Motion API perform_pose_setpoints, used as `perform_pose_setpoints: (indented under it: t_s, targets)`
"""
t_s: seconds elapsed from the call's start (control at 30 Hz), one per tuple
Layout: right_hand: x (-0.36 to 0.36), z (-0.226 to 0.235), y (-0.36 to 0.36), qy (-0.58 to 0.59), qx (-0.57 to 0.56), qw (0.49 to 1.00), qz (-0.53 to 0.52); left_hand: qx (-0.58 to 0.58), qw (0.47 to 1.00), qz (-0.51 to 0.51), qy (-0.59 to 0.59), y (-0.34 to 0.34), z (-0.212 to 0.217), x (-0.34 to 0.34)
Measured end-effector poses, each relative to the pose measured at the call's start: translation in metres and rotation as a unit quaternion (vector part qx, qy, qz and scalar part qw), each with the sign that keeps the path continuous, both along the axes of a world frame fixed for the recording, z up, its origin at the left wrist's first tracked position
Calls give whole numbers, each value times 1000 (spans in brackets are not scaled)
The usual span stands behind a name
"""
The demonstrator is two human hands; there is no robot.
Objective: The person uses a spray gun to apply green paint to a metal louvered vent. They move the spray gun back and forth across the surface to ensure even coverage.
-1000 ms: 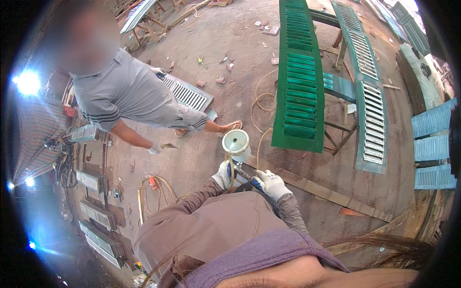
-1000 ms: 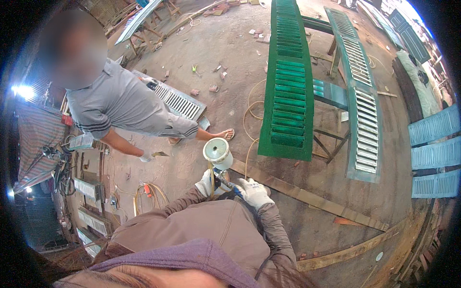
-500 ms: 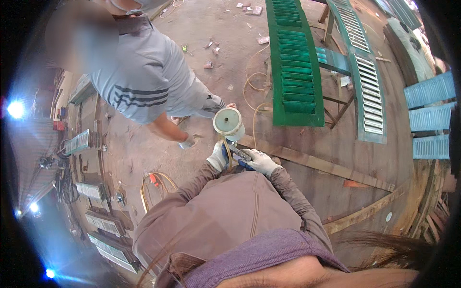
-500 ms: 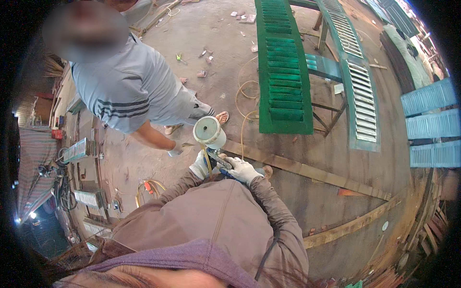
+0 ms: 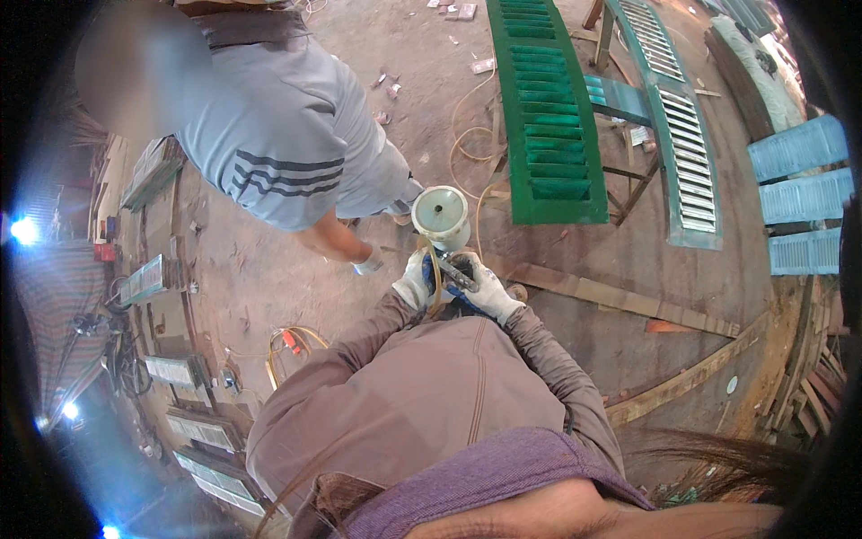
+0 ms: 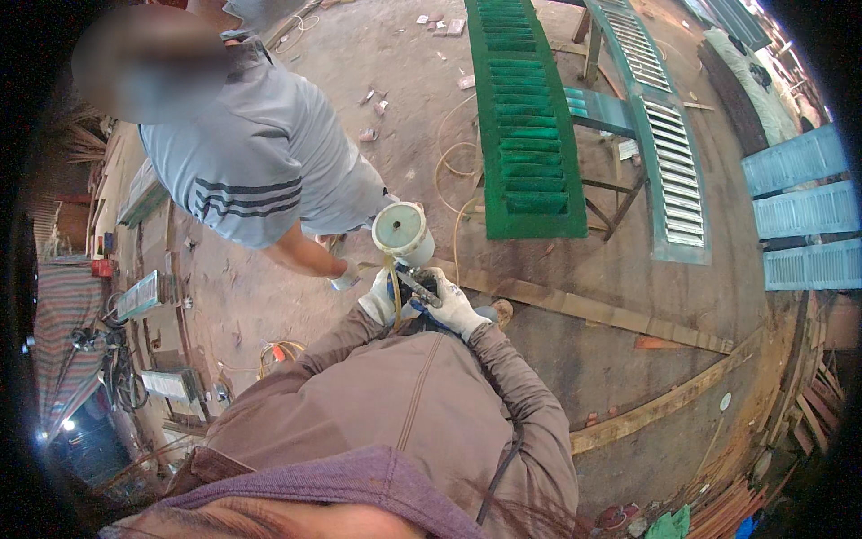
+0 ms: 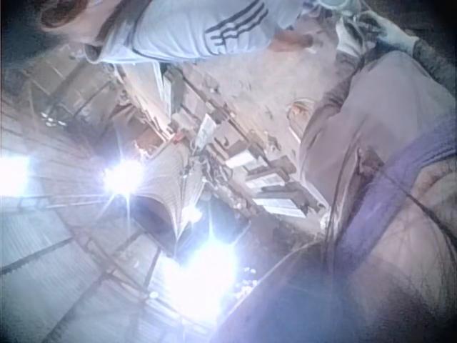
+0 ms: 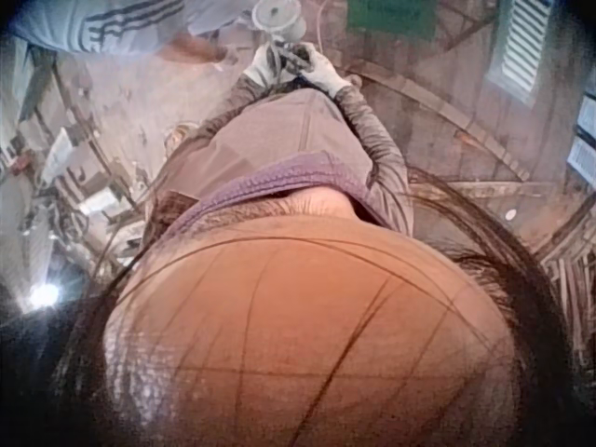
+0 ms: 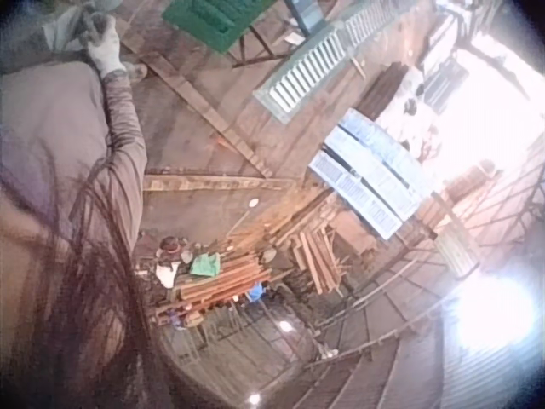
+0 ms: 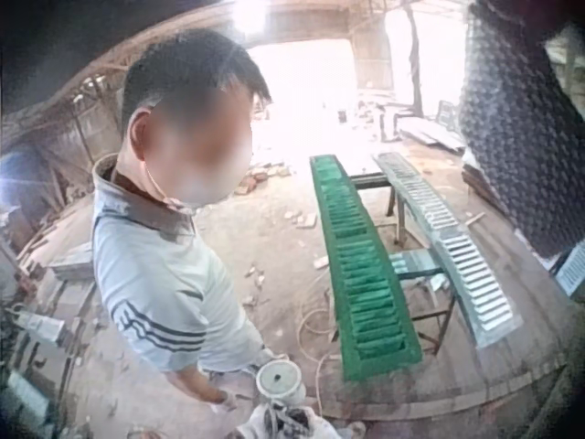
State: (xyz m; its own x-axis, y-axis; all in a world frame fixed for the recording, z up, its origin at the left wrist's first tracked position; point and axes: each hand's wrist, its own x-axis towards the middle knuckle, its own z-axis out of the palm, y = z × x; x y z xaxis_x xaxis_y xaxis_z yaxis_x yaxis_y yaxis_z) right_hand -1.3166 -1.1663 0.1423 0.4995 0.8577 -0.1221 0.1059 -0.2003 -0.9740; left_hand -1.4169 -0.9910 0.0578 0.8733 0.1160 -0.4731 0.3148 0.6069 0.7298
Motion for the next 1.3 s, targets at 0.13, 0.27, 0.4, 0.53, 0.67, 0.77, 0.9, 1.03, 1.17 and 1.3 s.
perform_pose_setpoints:
  t_s: [0.13,0.27,0.4,0.53,0.67,0.77,0.9,1.03,1.17,1.3]
  targets:
    - [-1,-19,-1,28,33,999,16,69,996,-43,-22,-6,34,4]
    - [-3,-30,-3,106,101,989,32,362,923,-115,-70,-10,47,0]
    - [-1,-19,-8,130,40,989,57,487,859,-132,-85,-8,24,-13]
    - [-4,-5,-8,108,18,992,62,510,849,-122,-70,-3,-2,-25]
    - [-9,-14,-9,177,44,983,38,531,838,-106,-62,1,-24,-24]
    - [-2,-25,-14,159,46,986,21,143,984,71,81,-11,-9,-8]
    - [17,5,-30,131,47,990,-11,86,975,187,84,-20,50,1]
    - [48,64,-79,94,123,979,-135,266,951,153,47,2,49,-10]
    - [61,94,-141,89,70,945,-307,340,925,160,63,39,8,-26]
    - [62,100,-190,4,77,882,-464,504,853,134,34,58,35,-14]
